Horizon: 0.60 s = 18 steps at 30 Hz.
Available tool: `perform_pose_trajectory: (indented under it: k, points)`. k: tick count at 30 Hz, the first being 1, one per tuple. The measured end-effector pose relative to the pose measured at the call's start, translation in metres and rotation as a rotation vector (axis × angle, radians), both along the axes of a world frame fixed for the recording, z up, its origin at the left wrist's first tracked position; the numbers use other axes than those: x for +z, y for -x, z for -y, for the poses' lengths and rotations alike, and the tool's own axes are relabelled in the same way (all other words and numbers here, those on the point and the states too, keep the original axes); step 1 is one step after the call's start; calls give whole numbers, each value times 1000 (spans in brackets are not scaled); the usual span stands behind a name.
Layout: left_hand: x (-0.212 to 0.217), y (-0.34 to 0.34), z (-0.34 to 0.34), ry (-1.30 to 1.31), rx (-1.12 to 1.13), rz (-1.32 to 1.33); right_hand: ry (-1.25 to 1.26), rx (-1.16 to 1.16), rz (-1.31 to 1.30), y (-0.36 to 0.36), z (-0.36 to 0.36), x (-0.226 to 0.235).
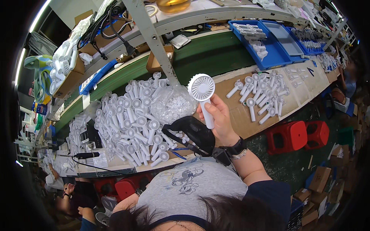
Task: Inspect and organize small portable fans on a manufacturing assembly line.
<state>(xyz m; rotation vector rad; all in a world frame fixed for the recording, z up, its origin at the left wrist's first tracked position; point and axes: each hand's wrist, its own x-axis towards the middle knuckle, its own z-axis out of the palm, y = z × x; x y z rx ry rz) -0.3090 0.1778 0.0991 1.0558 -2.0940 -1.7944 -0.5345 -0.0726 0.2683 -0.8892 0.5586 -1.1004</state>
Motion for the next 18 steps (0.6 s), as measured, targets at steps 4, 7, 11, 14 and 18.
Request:
perform_pose_trajectory:
  k: [4, 7, 11, 14, 18]
  points:
    - [-2, -5, -1, -21, -16, 9, -6, 0, -1, 1, 1, -2]
    - [1, -1, 18, -37, -25, 17, -17, -1, -3, 1, 0, -1]
    - [1, 6, 34, -53, -50, 26, -18, -10, 2, 2, 0, -2]
    - [0, 9, 40, -66, -70, 35, -15, -13, 3, 4, 0, -4]
    - [-1, 12, 50, -85, -95, 47, -20, -19, 8, 5, 1, -5]
